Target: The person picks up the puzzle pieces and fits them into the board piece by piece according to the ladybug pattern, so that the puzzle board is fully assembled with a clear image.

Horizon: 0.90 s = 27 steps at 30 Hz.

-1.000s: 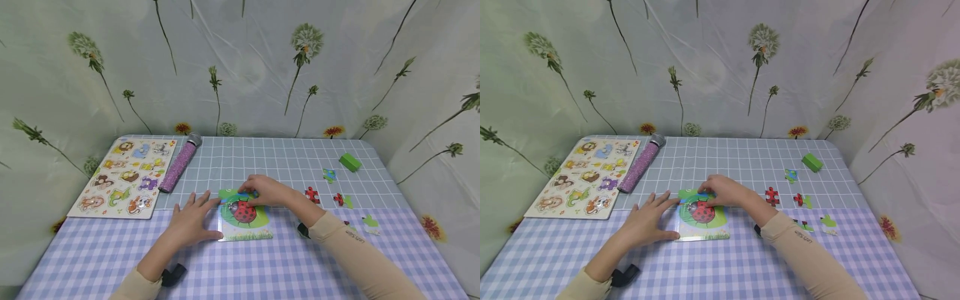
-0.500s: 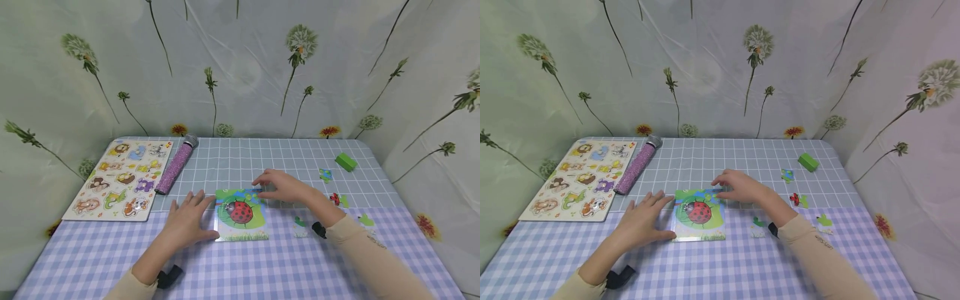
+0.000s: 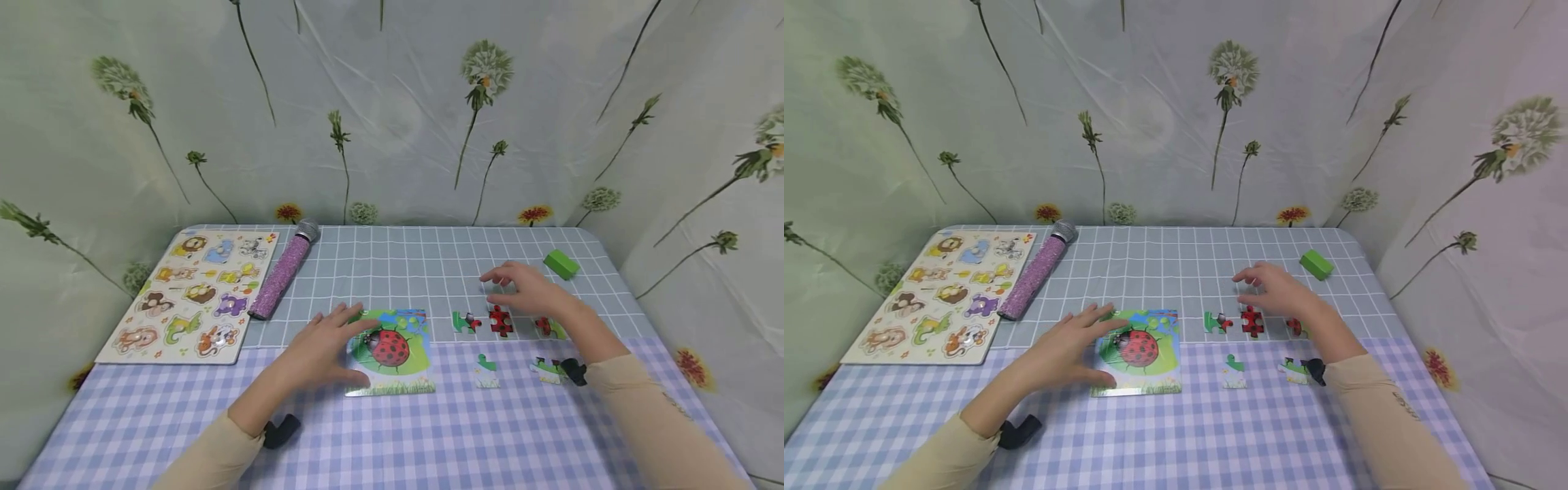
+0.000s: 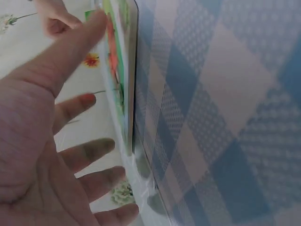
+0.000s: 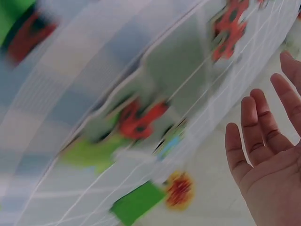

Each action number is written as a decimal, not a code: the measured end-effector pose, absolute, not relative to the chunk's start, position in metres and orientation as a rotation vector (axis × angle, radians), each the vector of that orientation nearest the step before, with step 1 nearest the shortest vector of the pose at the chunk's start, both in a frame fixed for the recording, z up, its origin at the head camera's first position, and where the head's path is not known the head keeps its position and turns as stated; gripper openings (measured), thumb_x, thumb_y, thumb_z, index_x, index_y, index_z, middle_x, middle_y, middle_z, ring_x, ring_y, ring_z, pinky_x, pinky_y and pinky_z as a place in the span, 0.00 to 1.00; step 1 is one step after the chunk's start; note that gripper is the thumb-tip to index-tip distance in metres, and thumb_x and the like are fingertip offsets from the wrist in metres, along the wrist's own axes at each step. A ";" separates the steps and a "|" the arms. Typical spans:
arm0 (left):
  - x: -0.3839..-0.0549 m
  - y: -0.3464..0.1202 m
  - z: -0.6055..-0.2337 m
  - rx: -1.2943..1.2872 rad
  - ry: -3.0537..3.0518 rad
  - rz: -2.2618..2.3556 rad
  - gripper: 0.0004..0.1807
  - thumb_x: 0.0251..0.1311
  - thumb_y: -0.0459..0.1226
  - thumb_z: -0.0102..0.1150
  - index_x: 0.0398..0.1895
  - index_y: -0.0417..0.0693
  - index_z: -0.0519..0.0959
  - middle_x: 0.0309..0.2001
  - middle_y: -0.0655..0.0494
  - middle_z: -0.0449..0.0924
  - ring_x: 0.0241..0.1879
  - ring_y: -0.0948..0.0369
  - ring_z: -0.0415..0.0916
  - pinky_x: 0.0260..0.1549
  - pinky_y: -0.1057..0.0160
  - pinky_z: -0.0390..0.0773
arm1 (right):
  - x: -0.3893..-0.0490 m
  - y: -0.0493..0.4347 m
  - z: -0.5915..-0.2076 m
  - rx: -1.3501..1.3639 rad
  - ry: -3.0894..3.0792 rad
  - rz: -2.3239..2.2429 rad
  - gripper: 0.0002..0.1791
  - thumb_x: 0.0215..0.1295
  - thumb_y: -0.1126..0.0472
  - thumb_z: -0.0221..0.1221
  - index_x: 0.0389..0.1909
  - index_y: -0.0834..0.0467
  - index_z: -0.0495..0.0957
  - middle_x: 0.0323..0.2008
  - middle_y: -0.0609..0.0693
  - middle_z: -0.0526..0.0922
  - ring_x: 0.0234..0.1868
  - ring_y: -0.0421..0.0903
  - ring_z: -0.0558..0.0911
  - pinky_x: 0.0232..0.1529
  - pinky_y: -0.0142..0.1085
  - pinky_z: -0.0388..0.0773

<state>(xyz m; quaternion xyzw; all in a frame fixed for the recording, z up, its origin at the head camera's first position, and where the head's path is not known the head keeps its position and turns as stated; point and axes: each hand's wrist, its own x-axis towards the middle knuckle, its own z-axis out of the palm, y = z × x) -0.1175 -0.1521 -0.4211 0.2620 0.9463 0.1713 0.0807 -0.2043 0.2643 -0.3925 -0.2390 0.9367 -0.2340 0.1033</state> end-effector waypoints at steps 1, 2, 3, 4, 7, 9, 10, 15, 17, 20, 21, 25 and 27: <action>-0.119 -0.151 -0.422 0.806 2.806 0.507 0.55 0.46 0.63 0.83 0.80 0.66 0.71 0.85 0.44 0.59 0.84 0.35 0.55 0.74 0.22 0.59 | -0.205 0.270 -0.392 -0.673 2.776 -0.676 0.23 0.74 0.57 0.68 0.65 0.61 0.82 0.56 0.62 0.82 0.55 0.59 0.82 0.56 0.57 0.81; -0.120 -0.150 -0.422 0.830 2.788 0.497 0.56 0.45 0.64 0.82 0.80 0.66 0.70 0.85 0.44 0.58 0.84 0.34 0.54 0.73 0.21 0.59 | -0.205 0.275 -0.392 -0.648 2.787 -0.662 0.24 0.73 0.56 0.68 0.66 0.61 0.82 0.58 0.63 0.82 0.56 0.59 0.82 0.56 0.58 0.81; -0.121 -0.150 -0.422 0.846 2.773 0.490 0.56 0.45 0.65 0.82 0.81 0.66 0.70 0.86 0.44 0.57 0.84 0.34 0.54 0.73 0.20 0.59 | -0.205 0.280 -0.392 -0.626 2.796 -0.650 0.24 0.73 0.56 0.68 0.66 0.61 0.82 0.59 0.64 0.81 0.56 0.60 0.82 0.57 0.59 0.81; -0.122 -0.149 -0.423 0.856 2.762 0.485 0.57 0.45 0.65 0.82 0.81 0.66 0.69 0.86 0.44 0.56 0.84 0.33 0.53 0.72 0.19 0.58 | -0.206 0.285 -0.392 -0.607 2.804 -0.639 0.25 0.73 0.56 0.69 0.67 0.61 0.81 0.60 0.65 0.80 0.57 0.61 0.82 0.57 0.60 0.81; -0.123 -0.149 -0.424 0.868 2.746 0.468 0.57 0.46 0.65 0.81 0.82 0.66 0.68 0.86 0.43 0.55 0.83 0.32 0.53 0.71 0.17 0.57 | -0.207 0.296 -0.394 -0.566 2.824 -0.617 0.27 0.72 0.57 0.69 0.68 0.61 0.80 0.63 0.68 0.78 0.59 0.64 0.81 0.59 0.62 0.80; -0.124 -0.148 -0.425 0.863 2.743 0.459 0.57 0.47 0.65 0.81 0.82 0.65 0.68 0.86 0.43 0.55 0.83 0.32 0.53 0.71 0.16 0.57 | -0.207 0.303 -0.396 -0.553 2.831 -0.611 0.28 0.71 0.57 0.71 0.69 0.62 0.79 0.64 0.70 0.77 0.59 0.67 0.81 0.59 0.64 0.80; -0.124 -0.148 -0.425 0.859 2.742 0.454 0.57 0.47 0.66 0.80 0.82 0.65 0.68 0.86 0.43 0.55 0.83 0.32 0.53 0.71 0.17 0.57 | -0.208 0.306 -0.397 -0.541 2.831 -0.610 0.29 0.70 0.58 0.71 0.69 0.62 0.79 0.64 0.71 0.76 0.60 0.68 0.81 0.60 0.64 0.79; -0.123 -0.148 -0.426 0.849 2.743 0.438 0.56 0.49 0.67 0.79 0.82 0.64 0.69 0.87 0.43 0.54 0.83 0.32 0.53 0.71 0.17 0.57 | -0.210 0.317 -0.401 -0.497 2.836 -0.597 0.32 0.67 0.59 0.73 0.69 0.63 0.78 0.65 0.73 0.75 0.63 0.72 0.79 0.63 0.67 0.77; -0.122 -0.147 -0.426 0.841 2.747 0.436 0.55 0.49 0.67 0.78 0.82 0.64 0.69 0.87 0.43 0.54 0.83 0.32 0.53 0.71 0.17 0.57 | -0.212 0.320 -0.403 -0.483 2.849 -0.568 0.32 0.67 0.59 0.74 0.70 0.63 0.78 0.66 0.73 0.75 0.65 0.72 0.77 0.65 0.68 0.75; -0.121 -0.146 -0.426 0.822 2.746 0.450 0.55 0.50 0.66 0.79 0.82 0.63 0.69 0.87 0.43 0.53 0.84 0.33 0.53 0.72 0.19 0.58 | -0.215 0.324 -0.404 -0.459 2.865 -0.535 0.33 0.66 0.61 0.73 0.70 0.63 0.77 0.68 0.74 0.75 0.68 0.74 0.72 0.68 0.71 0.72; -0.120 -0.146 -0.426 0.815 2.744 0.459 0.56 0.50 0.66 0.79 0.82 0.63 0.69 0.87 0.43 0.53 0.84 0.33 0.52 0.73 0.20 0.59 | -0.216 0.325 -0.404 -0.455 2.869 -0.525 0.33 0.66 0.61 0.73 0.70 0.64 0.77 0.68 0.74 0.75 0.69 0.74 0.71 0.68 0.72 0.71; -0.119 -0.145 -0.427 0.791 2.734 0.482 0.56 0.50 0.65 0.79 0.82 0.63 0.68 0.87 0.43 0.52 0.85 0.34 0.51 0.74 0.22 0.60 | -0.216 0.328 -0.405 -0.423 2.853 -0.532 0.33 0.65 0.63 0.72 0.71 0.63 0.76 0.67 0.75 0.75 0.69 0.75 0.71 0.68 0.72 0.70; -0.119 -0.145 -0.427 0.783 2.733 0.485 0.56 0.50 0.65 0.79 0.82 0.63 0.68 0.87 0.43 0.52 0.85 0.35 0.51 0.75 0.23 0.59 | -0.216 0.330 -0.406 -0.417 2.843 -0.536 0.33 0.66 0.64 0.71 0.71 0.63 0.76 0.67 0.75 0.75 0.69 0.75 0.71 0.68 0.73 0.70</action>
